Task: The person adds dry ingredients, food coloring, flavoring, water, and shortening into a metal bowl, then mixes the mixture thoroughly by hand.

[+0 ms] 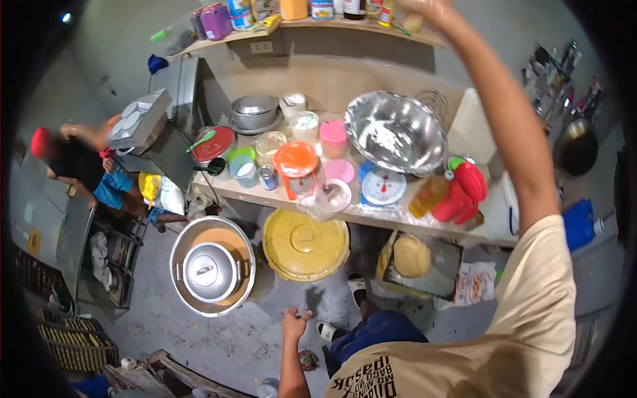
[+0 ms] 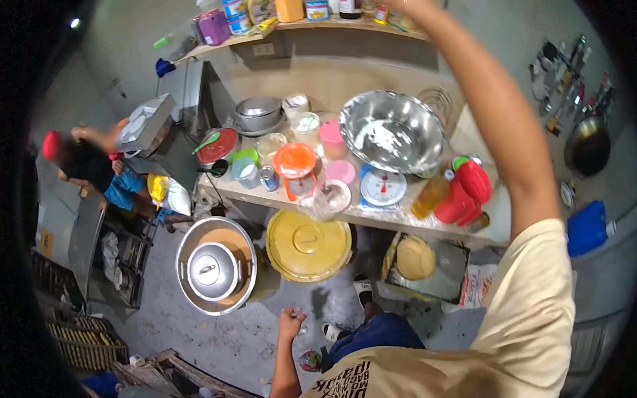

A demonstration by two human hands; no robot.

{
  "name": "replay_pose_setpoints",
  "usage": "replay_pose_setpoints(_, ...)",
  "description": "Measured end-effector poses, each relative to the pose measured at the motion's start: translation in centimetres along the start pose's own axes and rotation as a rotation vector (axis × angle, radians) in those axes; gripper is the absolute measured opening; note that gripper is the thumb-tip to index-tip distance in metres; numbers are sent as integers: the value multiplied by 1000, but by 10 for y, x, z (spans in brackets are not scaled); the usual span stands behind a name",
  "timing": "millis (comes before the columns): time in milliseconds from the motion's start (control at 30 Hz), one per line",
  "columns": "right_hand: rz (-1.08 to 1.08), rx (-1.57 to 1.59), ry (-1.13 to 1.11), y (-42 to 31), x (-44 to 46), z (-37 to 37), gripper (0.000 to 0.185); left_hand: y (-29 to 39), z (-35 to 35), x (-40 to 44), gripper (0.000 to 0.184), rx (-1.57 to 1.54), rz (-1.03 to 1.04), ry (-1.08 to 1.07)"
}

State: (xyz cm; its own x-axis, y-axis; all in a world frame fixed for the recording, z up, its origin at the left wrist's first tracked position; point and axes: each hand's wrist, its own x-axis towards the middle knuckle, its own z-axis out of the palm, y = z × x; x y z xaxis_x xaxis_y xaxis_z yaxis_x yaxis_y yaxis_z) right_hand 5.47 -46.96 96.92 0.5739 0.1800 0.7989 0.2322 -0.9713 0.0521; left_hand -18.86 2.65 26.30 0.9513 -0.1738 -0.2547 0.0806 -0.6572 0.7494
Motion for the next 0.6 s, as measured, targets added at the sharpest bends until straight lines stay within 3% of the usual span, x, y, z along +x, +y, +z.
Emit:
replay_pose_setpoints(67, 50, 49, -170, -87, -110, -6, 58, 4, -5, -34, 35, -73, -82, -90)
replay_pose_setpoints(100, -91, 201, -118, -101, -161, 5, 49, 11, -7, -39, 35, -110, -124, -112)
replay_pose_setpoints(167, 313, 224, -420, -155, -226, -16, 63, -30, 10, -46, 36, -198, -121, -180)
replay_pose_setpoints(233, 202, 460, -575, -179, -352, 11, 63, -46, 13, -63, 36, -198, -137, -153)
replay_pose_setpoints(300, 493, 703, -984, -224, -486, 68, 64, -34, -6, -80, 35, -99, -147, -82)
replay_pose_setpoints(333, 490, 674, -947, -215, -515, 44, 71, -34, 2, -94, 36, -32, -141, -111)
replay_pose_setpoints(367, 527, 626, -943, -217, -581, 75, 72, -53, 2, -101, 36, 18, -146, -115)
replay_pose_setpoints(433, 815, 545, -1053, -209, -686, 76, 69, -63, 8, -111, 44, 43, -267, -215)
replay_pose_setpoints(533, 1098, 539, -940, -186, -757, 66, 65, -59, 9, -129, 44, 111, -218, -193)
replay_pose_setpoints(567, 1149, 549, -866, -180, -783, 63, 64, -64, 17, -132, 33, 161, -127, -202)
replay_pose_setpoints(600, 1196, 560, -789, -174, -793, 51, 62, -55, 19, -129, 32, 35, -139, -200)
